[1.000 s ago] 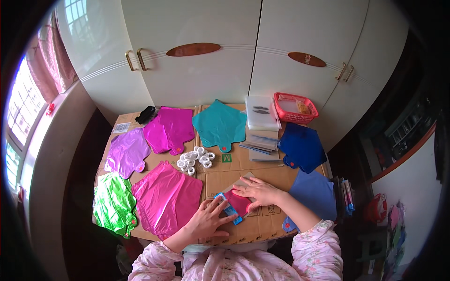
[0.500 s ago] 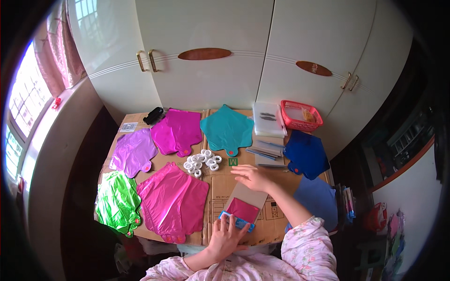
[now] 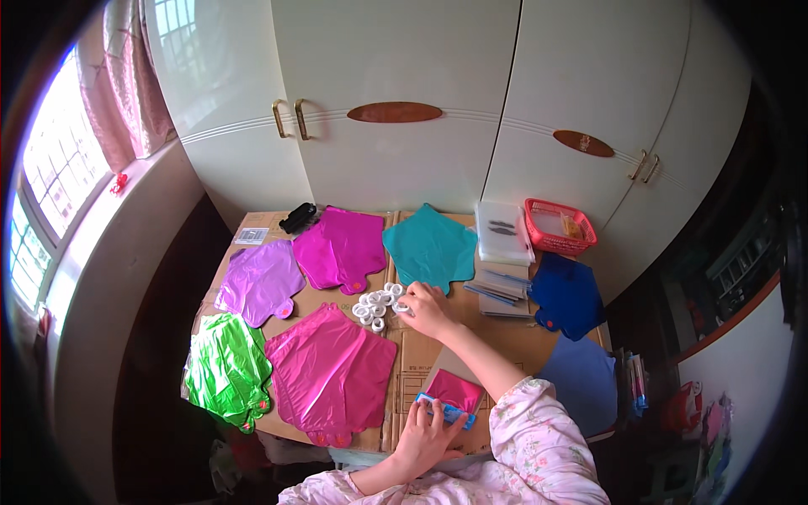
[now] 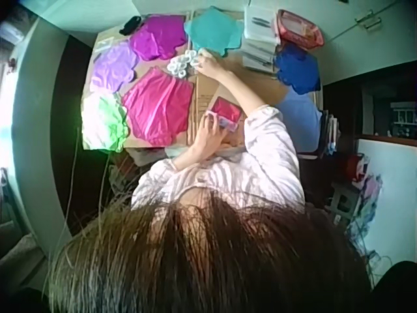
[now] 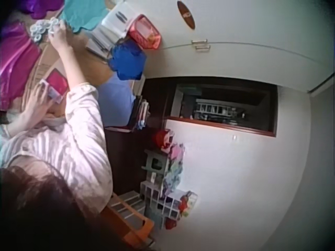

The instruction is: The person is packaging colorful plastic pieces into transparent bags at a desk.

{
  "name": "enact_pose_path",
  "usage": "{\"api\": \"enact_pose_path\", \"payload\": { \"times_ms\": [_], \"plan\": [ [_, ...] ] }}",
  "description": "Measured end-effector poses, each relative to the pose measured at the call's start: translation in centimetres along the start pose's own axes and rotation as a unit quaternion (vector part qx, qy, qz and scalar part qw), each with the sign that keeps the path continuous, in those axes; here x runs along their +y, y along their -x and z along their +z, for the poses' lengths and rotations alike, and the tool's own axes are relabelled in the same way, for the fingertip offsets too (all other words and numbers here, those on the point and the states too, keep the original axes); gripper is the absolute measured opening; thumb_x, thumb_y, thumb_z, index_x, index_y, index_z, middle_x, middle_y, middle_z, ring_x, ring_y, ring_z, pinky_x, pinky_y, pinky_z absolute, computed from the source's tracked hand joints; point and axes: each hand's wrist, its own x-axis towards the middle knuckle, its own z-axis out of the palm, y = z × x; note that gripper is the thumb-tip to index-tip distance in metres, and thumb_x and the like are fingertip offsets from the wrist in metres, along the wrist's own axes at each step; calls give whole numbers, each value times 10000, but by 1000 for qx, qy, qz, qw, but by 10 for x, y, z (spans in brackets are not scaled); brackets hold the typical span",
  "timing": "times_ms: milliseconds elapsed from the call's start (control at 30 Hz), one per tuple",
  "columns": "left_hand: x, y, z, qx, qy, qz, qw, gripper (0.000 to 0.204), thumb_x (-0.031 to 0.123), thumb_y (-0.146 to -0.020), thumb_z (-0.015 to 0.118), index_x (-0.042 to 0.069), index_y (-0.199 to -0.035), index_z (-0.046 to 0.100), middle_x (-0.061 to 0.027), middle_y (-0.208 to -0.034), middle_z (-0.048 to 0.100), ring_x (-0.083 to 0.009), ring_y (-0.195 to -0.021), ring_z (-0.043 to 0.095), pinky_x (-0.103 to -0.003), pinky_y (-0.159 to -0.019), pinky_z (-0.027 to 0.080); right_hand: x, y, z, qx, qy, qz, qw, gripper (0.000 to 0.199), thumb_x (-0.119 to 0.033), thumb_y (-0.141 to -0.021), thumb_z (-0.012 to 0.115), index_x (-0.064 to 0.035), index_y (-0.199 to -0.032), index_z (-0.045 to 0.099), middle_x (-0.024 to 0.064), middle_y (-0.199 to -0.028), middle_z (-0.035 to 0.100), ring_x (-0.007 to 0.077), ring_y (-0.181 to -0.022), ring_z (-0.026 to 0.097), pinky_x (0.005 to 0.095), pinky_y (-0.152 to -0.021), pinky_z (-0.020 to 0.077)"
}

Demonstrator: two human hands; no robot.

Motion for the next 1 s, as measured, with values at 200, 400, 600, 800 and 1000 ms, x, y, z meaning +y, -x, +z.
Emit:
{"api": "enact_pose_path", "payload": {
  "times_ms": [200,400,600,800,1000],
  "plan": [
    [-1,1,3,8,-5,7,1000,775,667,-703,576,252,-1346,450,-293,-1219,471,-480,-1064,486,-549,-951,390,-7,-29,20,-12,-36,43,998,214,-207,-777,667,-116,-969,647,36,-995,568,235,-987,550,417,-819,428],
    [-1,2,2,-22,10,1,1000,822,639,-707,598,220,-1386,402,-301,-1245,459,-497,-1111,460,-553,-985,354,-11,-51,44,-70,1,83,994,124,-226,-788,631,-140,-860,685,29,-1076,595,241,-1094,490,436,-894,388],
    [-1,1,7,8,15,5,1000,786,647,-697,598,230,-1347,450,-308,-1238,466,-502,-1092,464,-566,-967,358,-10,-51,17,35,-84,57,994,82,-198,-752,633,-118,-759,652,26,-950,631,246,-963,567,402,-833,442],
    [0,4,13,18,14,-7,1000,802,661,-690,594,254,-1363,436,-298,-1234,451,-493,-1092,456,-580,-952,365,-30,15,-84,-166,-61,121,977,115,-194,-750,605,-84,-770,628,84,-861,636,293,-814,633,413,-711,506],
    [2,2,16,9,36,-9,999,840,646,-668,632,253,-1377,415,-305,-1263,437,-516,-1146,425,-591,-978,343,-22,107,-106,-223,198,118,947,109,-116,-736,588,-29,-799,609,126,-798,634,310,-713,666,375,-604,550]
  ]
}}
